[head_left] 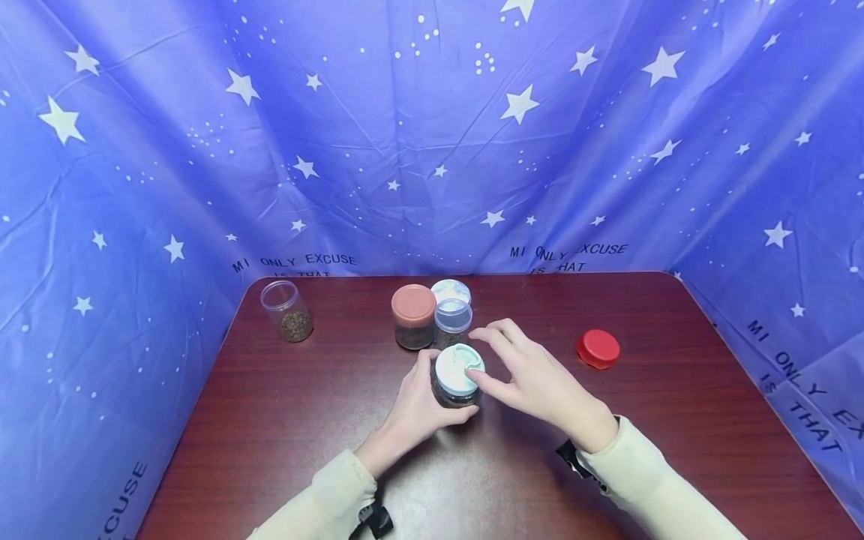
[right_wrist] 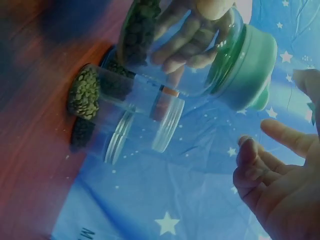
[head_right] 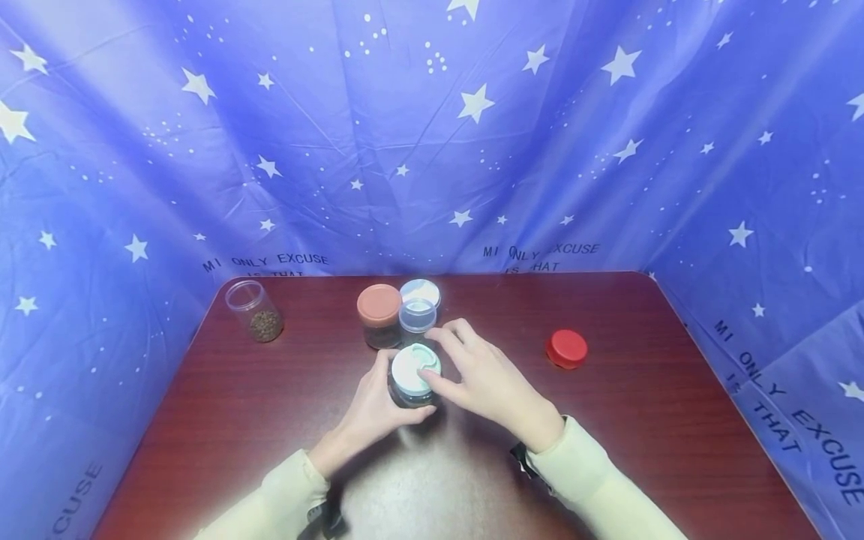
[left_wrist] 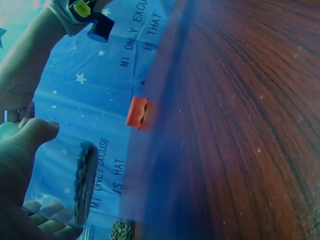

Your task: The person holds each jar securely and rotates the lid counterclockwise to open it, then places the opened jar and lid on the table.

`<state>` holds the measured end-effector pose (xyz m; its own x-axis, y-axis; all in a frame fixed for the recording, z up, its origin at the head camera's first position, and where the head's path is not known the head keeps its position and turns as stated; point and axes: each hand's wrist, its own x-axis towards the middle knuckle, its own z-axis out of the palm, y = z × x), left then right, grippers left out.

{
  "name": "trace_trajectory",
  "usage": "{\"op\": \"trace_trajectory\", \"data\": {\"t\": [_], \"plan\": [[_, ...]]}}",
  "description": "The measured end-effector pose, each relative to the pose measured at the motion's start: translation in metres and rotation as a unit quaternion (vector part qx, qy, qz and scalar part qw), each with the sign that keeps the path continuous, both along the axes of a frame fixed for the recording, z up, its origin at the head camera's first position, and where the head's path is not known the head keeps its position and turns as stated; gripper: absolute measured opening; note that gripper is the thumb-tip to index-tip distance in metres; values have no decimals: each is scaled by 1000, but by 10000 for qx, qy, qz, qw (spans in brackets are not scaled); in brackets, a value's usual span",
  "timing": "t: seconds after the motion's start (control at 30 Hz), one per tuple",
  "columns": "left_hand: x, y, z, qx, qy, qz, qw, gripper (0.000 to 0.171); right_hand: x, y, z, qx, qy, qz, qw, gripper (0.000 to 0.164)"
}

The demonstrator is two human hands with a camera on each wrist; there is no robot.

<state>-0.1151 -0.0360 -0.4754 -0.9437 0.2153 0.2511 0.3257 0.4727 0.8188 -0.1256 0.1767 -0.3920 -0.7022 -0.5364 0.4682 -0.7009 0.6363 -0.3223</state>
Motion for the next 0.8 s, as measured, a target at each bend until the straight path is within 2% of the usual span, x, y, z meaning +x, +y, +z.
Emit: {"op": "trace_trajectory", "data": {"t": [0.3,0.53,0.8], "plan": [[2,3,-2,-80,-36,8,10000,88,1,-19,5,745,215,-164,9969,65],[2,3,-2,-42,19,0,10000,87,-1,-32,8,1113,500,-247,9922,66],[4,2,0,-26,80,111,9999,87,-1,-36,4,1200,142,-266,9923,61]]}}
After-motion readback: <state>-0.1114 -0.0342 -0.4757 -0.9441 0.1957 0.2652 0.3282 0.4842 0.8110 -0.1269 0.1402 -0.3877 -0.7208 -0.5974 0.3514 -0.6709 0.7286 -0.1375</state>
